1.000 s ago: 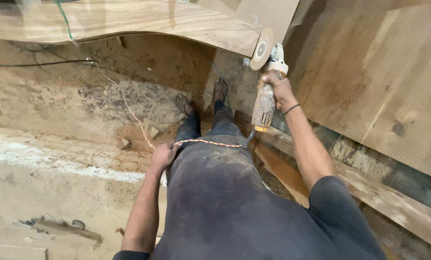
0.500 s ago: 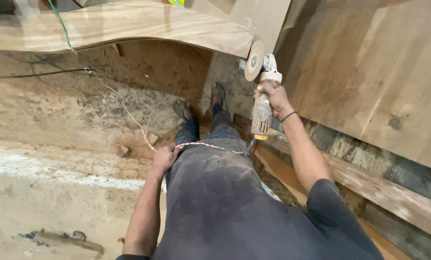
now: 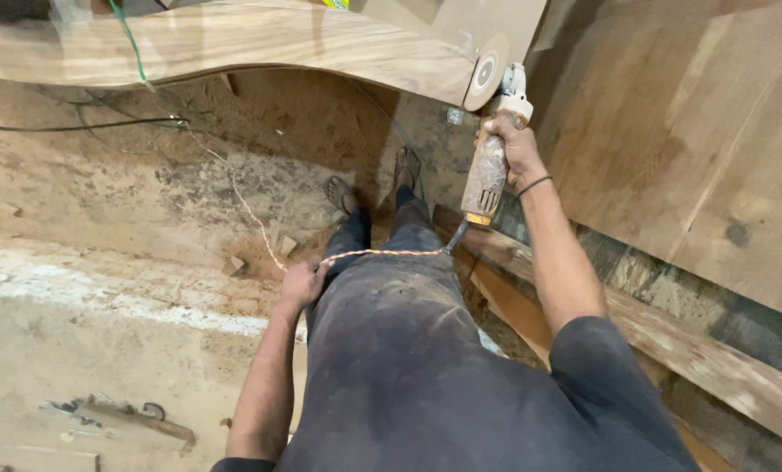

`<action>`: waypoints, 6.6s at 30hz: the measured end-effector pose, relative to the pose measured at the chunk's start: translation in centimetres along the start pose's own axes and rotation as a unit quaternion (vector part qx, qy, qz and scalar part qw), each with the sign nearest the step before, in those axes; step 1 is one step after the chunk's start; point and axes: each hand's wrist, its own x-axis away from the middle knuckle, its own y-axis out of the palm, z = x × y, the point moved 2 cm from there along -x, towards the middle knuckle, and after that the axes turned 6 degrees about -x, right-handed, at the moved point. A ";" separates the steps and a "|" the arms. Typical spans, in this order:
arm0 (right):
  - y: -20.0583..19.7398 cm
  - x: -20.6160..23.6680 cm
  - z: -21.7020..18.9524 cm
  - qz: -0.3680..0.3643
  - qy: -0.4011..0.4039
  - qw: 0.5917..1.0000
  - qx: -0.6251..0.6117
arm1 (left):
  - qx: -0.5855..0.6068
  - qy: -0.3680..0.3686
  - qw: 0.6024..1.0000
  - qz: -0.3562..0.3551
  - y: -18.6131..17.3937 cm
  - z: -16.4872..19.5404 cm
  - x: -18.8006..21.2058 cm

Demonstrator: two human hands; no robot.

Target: The person uses a jigsaw to cut a curved edge on a wooden board, then positions a wooden strip along the edge and uses an angle grinder to smooth the cut. The person repeatedly aligns the strip and grinds the edge, then places the strip on the board.

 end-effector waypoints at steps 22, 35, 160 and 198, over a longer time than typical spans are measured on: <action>-0.5 2.4 1.2 0.038 -0.017 0.999 -0.009 | 0.023 0.032 0.999 0.025 0.4 -2.6 -0.8; 8.0 8.6 1.8 -0.099 -0.057 0.990 -0.080 | 0.108 0.243 0.963 0.033 -8.1 5.0 1.0; -15.1 -18.7 -26.9 0.023 -0.229 0.898 0.376 | 0.634 0.086 0.737 -0.219 -23.5 43.9 -38.4; 1.4 -38.2 -44.7 -0.377 -0.476 0.173 0.775 | 0.008 -0.096 0.925 0.367 -5.3 52.0 -28.4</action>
